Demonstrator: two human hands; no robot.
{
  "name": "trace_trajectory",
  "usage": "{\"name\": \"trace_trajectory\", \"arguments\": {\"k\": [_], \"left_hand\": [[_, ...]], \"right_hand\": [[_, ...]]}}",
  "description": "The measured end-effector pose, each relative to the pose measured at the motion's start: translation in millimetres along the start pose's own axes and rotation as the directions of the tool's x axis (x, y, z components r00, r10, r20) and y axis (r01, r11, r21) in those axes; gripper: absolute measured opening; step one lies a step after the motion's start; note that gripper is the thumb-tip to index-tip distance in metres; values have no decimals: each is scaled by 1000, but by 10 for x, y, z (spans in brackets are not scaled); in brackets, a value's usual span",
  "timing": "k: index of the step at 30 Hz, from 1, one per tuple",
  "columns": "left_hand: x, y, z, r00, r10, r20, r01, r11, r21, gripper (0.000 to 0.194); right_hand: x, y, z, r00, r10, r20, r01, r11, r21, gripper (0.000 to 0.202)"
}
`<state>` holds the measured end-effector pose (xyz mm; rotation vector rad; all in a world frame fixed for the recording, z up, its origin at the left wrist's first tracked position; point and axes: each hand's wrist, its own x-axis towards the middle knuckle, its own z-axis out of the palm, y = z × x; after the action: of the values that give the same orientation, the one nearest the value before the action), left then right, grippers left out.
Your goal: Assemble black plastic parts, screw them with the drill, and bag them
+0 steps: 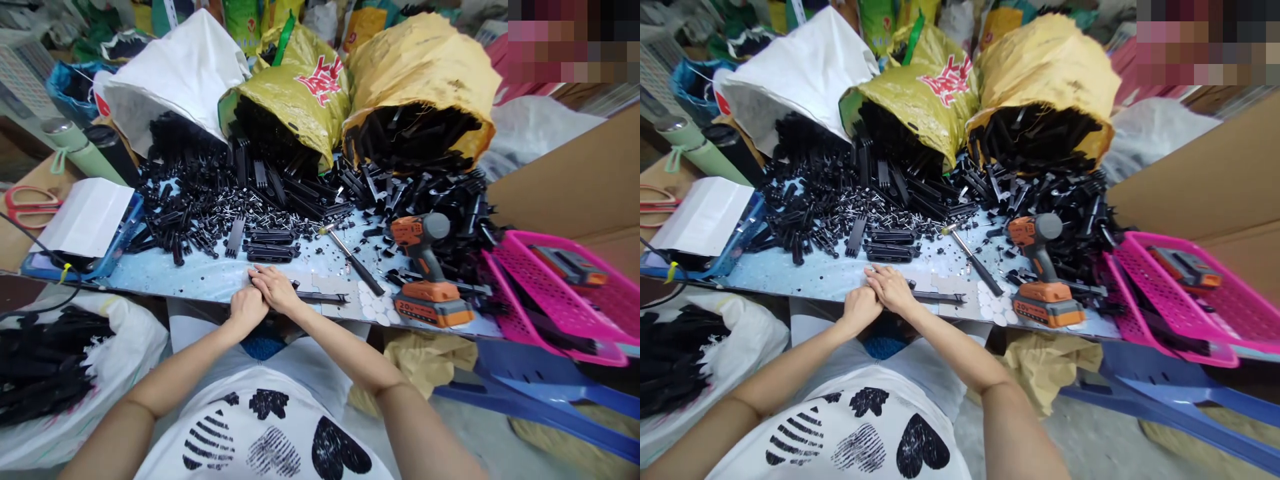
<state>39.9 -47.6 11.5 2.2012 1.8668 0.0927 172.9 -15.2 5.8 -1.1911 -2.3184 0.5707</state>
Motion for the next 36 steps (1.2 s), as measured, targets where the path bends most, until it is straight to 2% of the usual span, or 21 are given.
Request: {"name": "trace_trajectory", "arguments": {"k": [1,2,3,4,6,7,8,9,11,13,16,18,21,23,25,26,28,30,36], "left_hand": [[10,-40,16,994,101,-49,-101,995,1,31],[34,-92,25,967,230,-109,-230,973,11,31],[73,-150,27,913,373,-165,-372,927,38,32],[127,-202,23,836,510,-203,-505,859,80,34],[275,-256,-1,679,710,-187,-690,704,168,43],[360,-249,-19,632,762,-139,-737,647,195,48],[444,-220,-39,622,778,-83,-754,624,206,51],[521,-175,-63,641,767,-27,-748,632,204,51],[635,-72,-116,710,703,45,-698,694,178,50],[677,-7,-168,765,642,46,-642,756,128,52],[629,-24,-218,792,611,3,-610,791,44,51],[572,-76,-227,795,606,16,-606,794,35,50],[517,-127,-227,813,580,52,-582,806,105,51],[507,-123,-238,847,529,49,-530,833,159,55],[503,-99,-266,884,467,32,-464,865,190,59],[499,-83,-284,895,445,28,-441,875,197,60],[484,-52,-321,909,417,23,-413,888,205,62],[461,-28,-350,913,407,22,-403,893,201,63],[404,-12,-333,896,444,20,-441,884,156,64]], "right_hand": [[-82,28,-73,999,-49,-17,48,999,-22,46],[-188,80,-160,995,-89,-47,86,994,-60,49],[-312,154,-255,991,-103,-87,92,989,-120,54],[-443,245,-349,988,-84,-130,58,979,-196,62],[-689,441,-502,987,29,-159,-86,925,-370,72],[-785,527,-553,987,92,-128,-140,884,-445,71],[-856,595,-587,986,147,-76,-165,846,-506,68],[-900,641,-609,983,184,-15,-162,820,-549,66],[-920,665,-641,976,208,64,-132,802,-582,63],[-884,615,-692,980,178,89,-96,813,-575,64],[-804,472,-810,979,94,183,14,856,-517,63],[-749,367,-873,960,79,270,65,872,-485,62],[-650,232,-891,924,179,337,26,852,-523,61],[-578,166,-863,905,277,324,-40,813,-581,63],[-510,120,-824,910,311,275,-77,778,-624,64],[-478,103,-806,928,282,245,-67,771,-634,64],[-417,80,-783,968,147,205,18,769,-639,61],[-352,71,-780,977,0,213,138,763,-632,55],[-159,140,-869,902,-227,367,397,771,-498,39]]}}
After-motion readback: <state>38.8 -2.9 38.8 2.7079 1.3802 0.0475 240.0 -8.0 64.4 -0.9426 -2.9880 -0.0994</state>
